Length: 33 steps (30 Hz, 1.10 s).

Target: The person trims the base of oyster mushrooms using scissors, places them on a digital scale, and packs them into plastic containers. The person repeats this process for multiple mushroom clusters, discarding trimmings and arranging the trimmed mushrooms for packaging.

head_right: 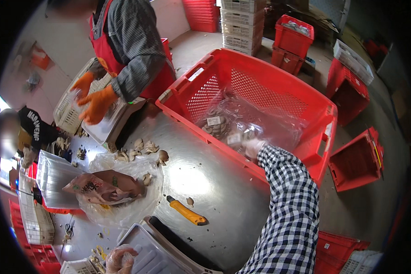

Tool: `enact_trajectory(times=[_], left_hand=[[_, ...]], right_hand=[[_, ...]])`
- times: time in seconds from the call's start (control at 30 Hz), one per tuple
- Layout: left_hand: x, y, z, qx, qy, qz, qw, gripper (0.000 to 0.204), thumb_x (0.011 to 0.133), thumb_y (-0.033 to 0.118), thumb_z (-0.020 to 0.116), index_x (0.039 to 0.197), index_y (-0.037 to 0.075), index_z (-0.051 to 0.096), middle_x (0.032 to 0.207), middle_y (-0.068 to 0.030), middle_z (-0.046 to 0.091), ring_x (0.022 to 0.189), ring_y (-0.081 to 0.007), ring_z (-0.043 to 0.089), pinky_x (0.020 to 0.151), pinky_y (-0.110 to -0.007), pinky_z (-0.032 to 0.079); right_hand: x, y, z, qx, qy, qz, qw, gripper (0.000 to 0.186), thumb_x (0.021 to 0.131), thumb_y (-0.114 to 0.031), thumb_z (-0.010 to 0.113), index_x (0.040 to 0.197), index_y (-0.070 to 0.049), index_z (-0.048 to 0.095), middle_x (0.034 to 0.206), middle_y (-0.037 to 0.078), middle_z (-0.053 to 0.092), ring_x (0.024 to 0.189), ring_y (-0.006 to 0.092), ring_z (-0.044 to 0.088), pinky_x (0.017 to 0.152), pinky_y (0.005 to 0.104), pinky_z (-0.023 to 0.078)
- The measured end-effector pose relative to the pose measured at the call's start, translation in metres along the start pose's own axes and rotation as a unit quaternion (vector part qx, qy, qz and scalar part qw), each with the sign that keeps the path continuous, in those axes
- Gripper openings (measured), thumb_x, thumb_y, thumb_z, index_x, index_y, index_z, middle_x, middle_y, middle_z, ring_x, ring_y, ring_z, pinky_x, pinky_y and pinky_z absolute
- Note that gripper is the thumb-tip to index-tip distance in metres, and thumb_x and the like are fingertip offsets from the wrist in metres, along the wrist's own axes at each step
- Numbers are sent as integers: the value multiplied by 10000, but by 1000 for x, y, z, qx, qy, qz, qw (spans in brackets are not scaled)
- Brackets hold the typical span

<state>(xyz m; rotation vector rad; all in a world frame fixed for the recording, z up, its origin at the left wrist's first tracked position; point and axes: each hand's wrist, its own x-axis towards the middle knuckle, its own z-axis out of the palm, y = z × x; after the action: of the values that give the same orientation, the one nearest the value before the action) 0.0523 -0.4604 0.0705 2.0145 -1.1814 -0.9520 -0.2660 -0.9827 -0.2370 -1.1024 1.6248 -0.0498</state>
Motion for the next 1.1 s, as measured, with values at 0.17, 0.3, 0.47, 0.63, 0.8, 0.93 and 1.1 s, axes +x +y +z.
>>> enact_trajectory(times=[0.17, 0.3, 0.47, 0.63, 0.8, 0.93, 1.1], left_hand=[[1, 8, 9, 27, 23, 43, 998, 180, 964, 97, 631, 1123, 32, 684, 994, -109, 696, 871, -255, 655, 777, -365, 517], [6, 3, 7, 63, -19, 101, 993, 250, 890, 83, 690, 1137, 46, 673, 1108, -158, 691, 842, -343, 654, 734, -434, 525], [-28, -4, 2, 20, 27, 127, 991, 296, 945, 174, 694, 1218, 70, 645, 935, -141, 674, 861, -360, 654, 751, -442, 530], [-89, -18, -10, 13, 107, 90, 990, 201, 947, 153, 692, 1108, 33, 668, 950, -157, 676, 881, -356, 664, 768, -436, 540], [-143, -45, -11, 43, 161, 106, 980, 95, 953, 116, 683, 965, 23, 702, 899, -133, 692, 871, -314, 677, 750, -408, 549], [-215, -80, -14, 53, 274, 32, 960, 99, 954, 123, 674, 936, 32, 708, 842, -111, 687, 764, -298, 660, 685, -399, 539], [-292, -114, -36, 95, 400, -63, 909, 112, 922, 132, 698, 924, 20, 707, 814, -128, 688, 746, -317, 662, 667, -419, 531]], right_hand=[[14, 7, 1, -438, -101, -100, 888, 359, 888, -343, 653, 1200, -166, 641, 1018, 99, 706, 807, 274, 699, 703, 407, 588], [17, 7, -14, -483, -29, -230, 844, 224, 817, -250, 679, 1004, -127, 671, 913, 140, 689, 802, 321, 689, 715, 439, 571], [-2, -42, -60, -580, 97, -550, 593, 63, 729, -135, 711, 758, -79, 710, 783, 191, 668, 795, 379, 676, 731, 479, 549], [-181, -181, 4, 156, 86, -598, 782, 277, 1053, -102, 509, 1275, -18, 652, 1143, 44, 706, 870, 99, 590, 839, 260, 522], [-404, -217, 166, -71, -163, -775, 607, 219, 1024, -76, 577, 1180, -7, 715, 1172, 107, 728, 1042, 209, 685, 899, 340, 536], [-484, -237, 321, -248, -263, -824, 437, 225, 937, -144, 682, 1142, -63, 729, 1044, 176, 736, 927, 326, 715, 831, 392, 575], [-520, -288, 497, -269, -151, -831, 463, 240, 951, -233, 633, 1111, -78, 725, 1033, 171, 733, 971, 349, 695, 879, 448, 551]])
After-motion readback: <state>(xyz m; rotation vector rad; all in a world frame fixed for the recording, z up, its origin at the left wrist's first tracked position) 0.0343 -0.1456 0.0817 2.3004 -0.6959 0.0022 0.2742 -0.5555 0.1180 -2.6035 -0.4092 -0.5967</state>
